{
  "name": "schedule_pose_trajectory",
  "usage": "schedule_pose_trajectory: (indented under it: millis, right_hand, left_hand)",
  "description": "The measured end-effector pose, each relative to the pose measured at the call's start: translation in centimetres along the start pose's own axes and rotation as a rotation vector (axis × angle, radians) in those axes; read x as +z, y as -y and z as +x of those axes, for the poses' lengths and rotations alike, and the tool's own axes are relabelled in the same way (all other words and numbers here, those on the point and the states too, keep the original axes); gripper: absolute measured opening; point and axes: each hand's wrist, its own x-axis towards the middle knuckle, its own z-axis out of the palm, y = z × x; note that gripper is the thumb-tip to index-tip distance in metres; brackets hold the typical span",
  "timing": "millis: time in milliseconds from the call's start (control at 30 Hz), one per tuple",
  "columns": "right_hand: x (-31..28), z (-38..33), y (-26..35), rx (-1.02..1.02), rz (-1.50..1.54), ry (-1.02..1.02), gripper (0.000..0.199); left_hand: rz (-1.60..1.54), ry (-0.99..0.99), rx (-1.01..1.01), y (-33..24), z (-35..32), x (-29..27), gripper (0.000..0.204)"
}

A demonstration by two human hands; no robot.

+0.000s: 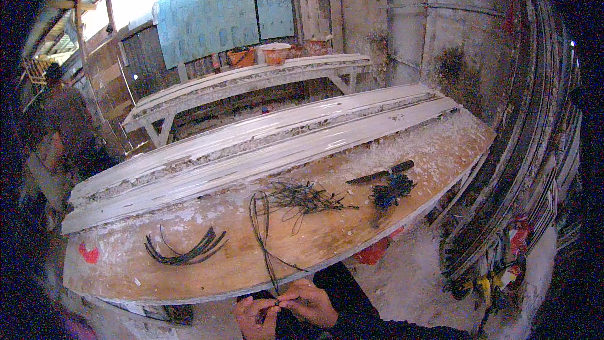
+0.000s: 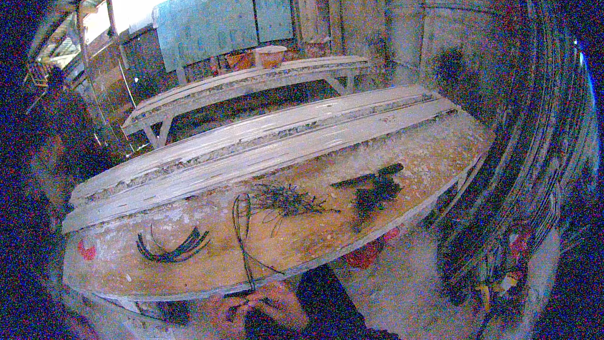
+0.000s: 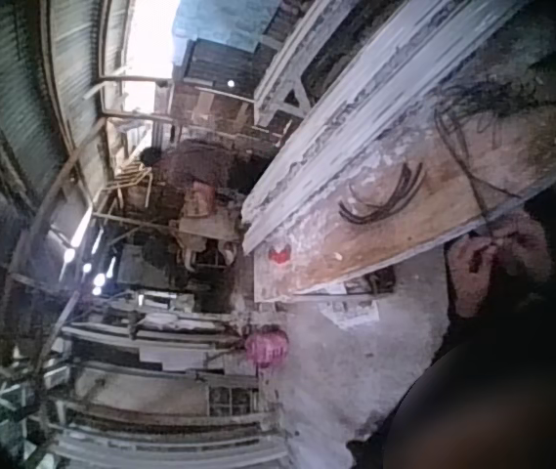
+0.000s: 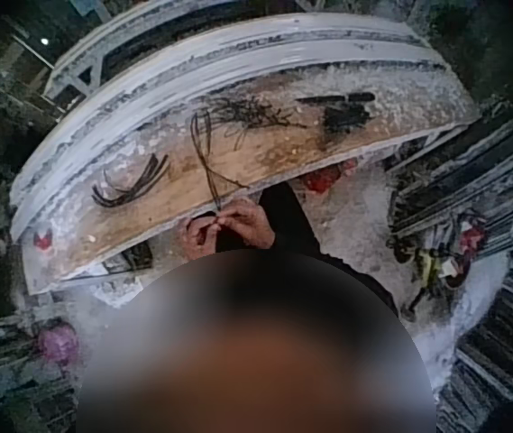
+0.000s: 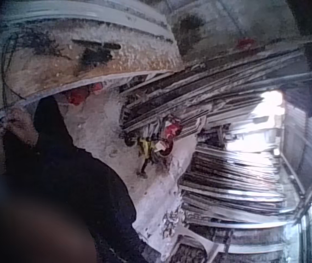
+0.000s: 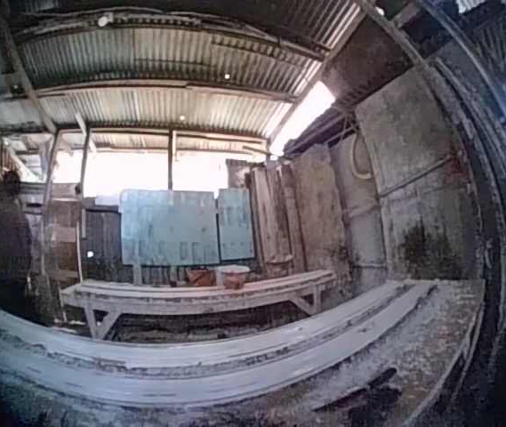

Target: The person sorts and organizes black cables on a wooden workbench. They pick up individual cables, separate them, and place them into small piles. Another person in the background applies a white substance to a long wooden frame.

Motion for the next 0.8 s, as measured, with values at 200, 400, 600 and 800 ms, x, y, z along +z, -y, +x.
schedule_pose_trajectory:
  millis: [200, 400, 600, 800]
  right_hand:
    - [0.0, 0.1, 0.0, -0.028, -0.033, 0.006, 0.015]
    - [0.1, 0.1, -0.4, -0.085, -0.106, 0.042, 0.017]
    - [0.4, -0.2, -0.7, -0.086, -0.142, 0.043, 0.013]
    - [0.4, -0.5, -1.5, -0.043, -0.185, 0.141, 0.010]
  left_hand:
    - [0.143, 0.018, 0.165, -0.4, 0.5, -1.0, 0.009]
    - [-0.012, -0.028, 0.121, -1.5, 0.4, -0.5, 0.017]
    - [0.068, -0.016, 0.192, -1.5, 0.4, -0.6, 0.025]
    - [0.105, -0.080, 0.269, 0.9, -0.4, 0.0, 0.023]
